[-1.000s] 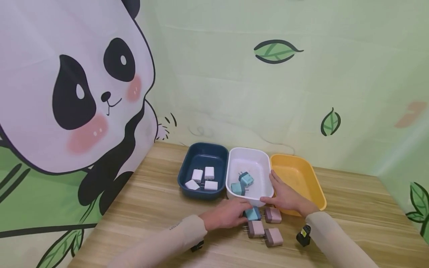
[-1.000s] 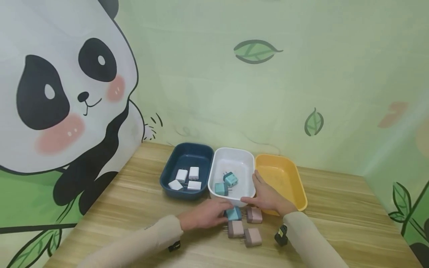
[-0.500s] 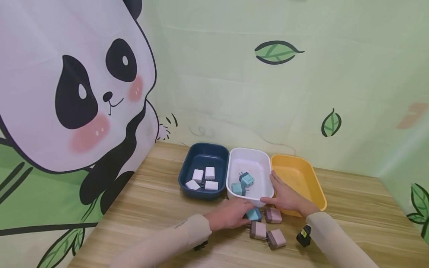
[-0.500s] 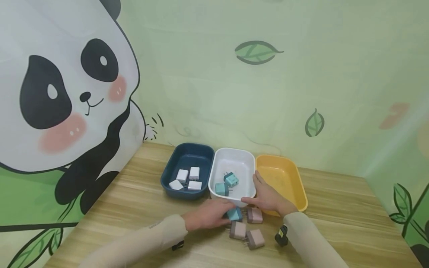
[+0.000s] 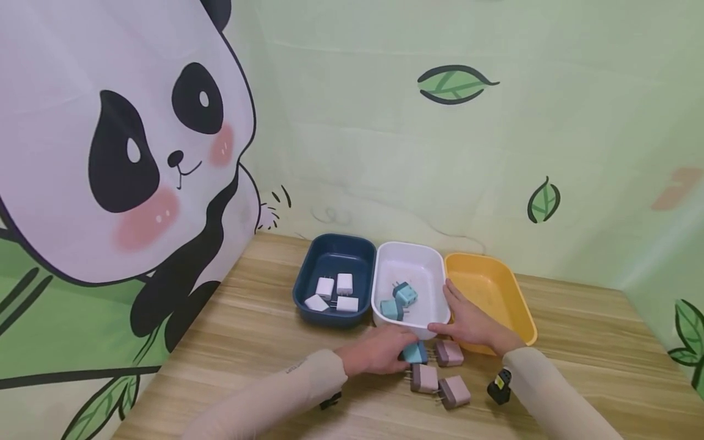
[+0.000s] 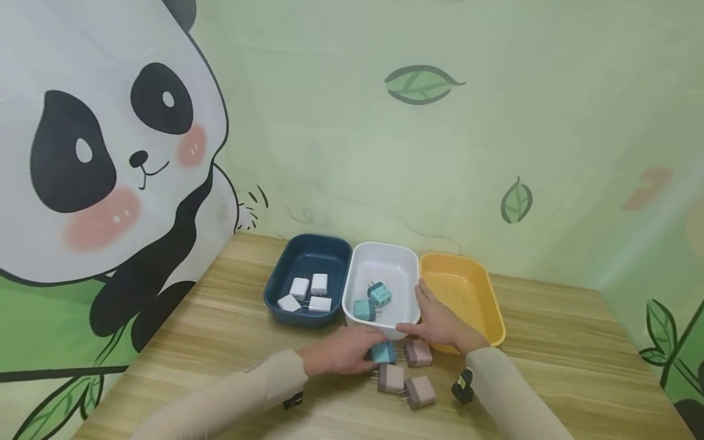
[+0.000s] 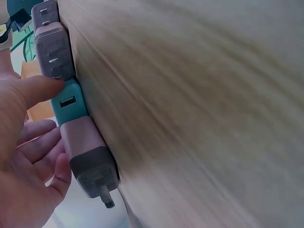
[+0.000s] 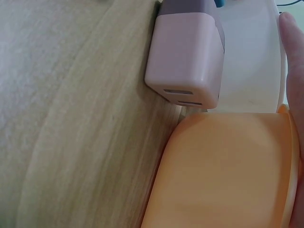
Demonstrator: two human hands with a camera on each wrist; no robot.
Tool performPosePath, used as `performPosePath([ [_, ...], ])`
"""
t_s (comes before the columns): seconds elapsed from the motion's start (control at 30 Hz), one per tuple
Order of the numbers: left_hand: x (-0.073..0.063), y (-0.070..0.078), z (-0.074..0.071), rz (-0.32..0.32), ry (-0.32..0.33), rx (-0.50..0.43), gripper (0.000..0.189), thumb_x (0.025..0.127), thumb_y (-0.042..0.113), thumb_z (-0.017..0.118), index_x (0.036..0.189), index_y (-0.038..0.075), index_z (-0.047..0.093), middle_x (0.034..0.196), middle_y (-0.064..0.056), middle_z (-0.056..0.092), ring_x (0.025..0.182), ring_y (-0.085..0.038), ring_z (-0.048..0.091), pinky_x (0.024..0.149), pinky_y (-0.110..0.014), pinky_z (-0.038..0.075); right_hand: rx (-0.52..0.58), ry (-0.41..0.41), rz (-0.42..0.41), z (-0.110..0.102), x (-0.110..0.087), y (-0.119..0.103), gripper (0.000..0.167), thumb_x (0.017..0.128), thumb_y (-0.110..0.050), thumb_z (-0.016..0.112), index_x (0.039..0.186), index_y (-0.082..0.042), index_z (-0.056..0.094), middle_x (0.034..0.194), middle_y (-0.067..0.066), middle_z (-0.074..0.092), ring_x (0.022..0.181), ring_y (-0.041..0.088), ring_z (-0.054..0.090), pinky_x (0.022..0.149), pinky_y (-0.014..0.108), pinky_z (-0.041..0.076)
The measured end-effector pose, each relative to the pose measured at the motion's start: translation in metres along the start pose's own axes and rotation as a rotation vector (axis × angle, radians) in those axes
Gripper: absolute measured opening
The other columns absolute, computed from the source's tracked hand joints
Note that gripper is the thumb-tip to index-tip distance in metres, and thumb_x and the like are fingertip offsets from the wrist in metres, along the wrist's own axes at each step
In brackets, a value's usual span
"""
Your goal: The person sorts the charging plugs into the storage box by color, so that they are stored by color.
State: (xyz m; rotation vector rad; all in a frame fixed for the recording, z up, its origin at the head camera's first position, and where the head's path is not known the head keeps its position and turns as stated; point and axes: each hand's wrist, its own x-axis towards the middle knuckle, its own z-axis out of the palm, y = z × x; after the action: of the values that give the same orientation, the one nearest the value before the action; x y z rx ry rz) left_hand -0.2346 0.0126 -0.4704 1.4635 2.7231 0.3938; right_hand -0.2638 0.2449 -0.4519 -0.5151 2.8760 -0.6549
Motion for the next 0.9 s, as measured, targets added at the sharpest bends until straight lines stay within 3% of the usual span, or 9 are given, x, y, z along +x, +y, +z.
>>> performPosePath([
  [0.33,-0.001,0.002,-0.001,0.002,-0.017,0.053,0.043,0.080,0.027,0.075,0.119,0.018,0.059,0.113,0.007,0.061,0.097,-0.004,0.054,0.087,-0.021,0.044,-0.011,0.005,0.000,0.001,0.002,0.002,0.111,0.078,-0.063,0.064,0.149,0.003,0.011,0.156,0.018,0.000,0.139,0.038,0.016,0.108,0.051,0.023],
  [0.6,-0.006,-0.005,-0.003,0.050,-0.014,-0.044,0.046,0.079,0.020,0.073,0.123,0.016,0.059,0.120,0.006,0.058,0.099,-0.004,0.050,0.091,-0.020,0.041,-0.004,-0.003,0.007,0.001,0.001,0.000,0.110,0.078,-0.062,0.065,0.149,0.003,0.010,0.156,0.018,0.000,0.140,0.038,0.015,0.108,0.051,0.022],
  [0.73,-0.008,-0.005,-0.005,0.038,-0.009,-0.106,0.050,0.079,0.018,0.073,0.127,0.016,0.058,0.123,0.006,0.057,0.100,-0.004,0.049,0.093,-0.021,0.041,-0.006,0.000,0.018,0.000,0.001,0.000,0.111,0.078,-0.062,0.065,0.150,0.002,0.011,0.156,0.018,0.000,0.139,0.038,0.016,0.108,0.051,0.023],
  [0.9,-0.012,-0.006,-0.009,0.007,0.009,-0.162,0.047,0.078,0.016,0.072,0.123,0.015,0.060,0.114,0.007,0.059,0.095,-0.002,0.050,0.086,-0.018,0.043,-0.004,0.006,0.015,0.000,0.001,0.001,0.111,0.077,-0.062,0.065,0.149,0.003,0.011,0.156,0.018,0.001,0.139,0.039,0.017,0.107,0.052,0.024],
])
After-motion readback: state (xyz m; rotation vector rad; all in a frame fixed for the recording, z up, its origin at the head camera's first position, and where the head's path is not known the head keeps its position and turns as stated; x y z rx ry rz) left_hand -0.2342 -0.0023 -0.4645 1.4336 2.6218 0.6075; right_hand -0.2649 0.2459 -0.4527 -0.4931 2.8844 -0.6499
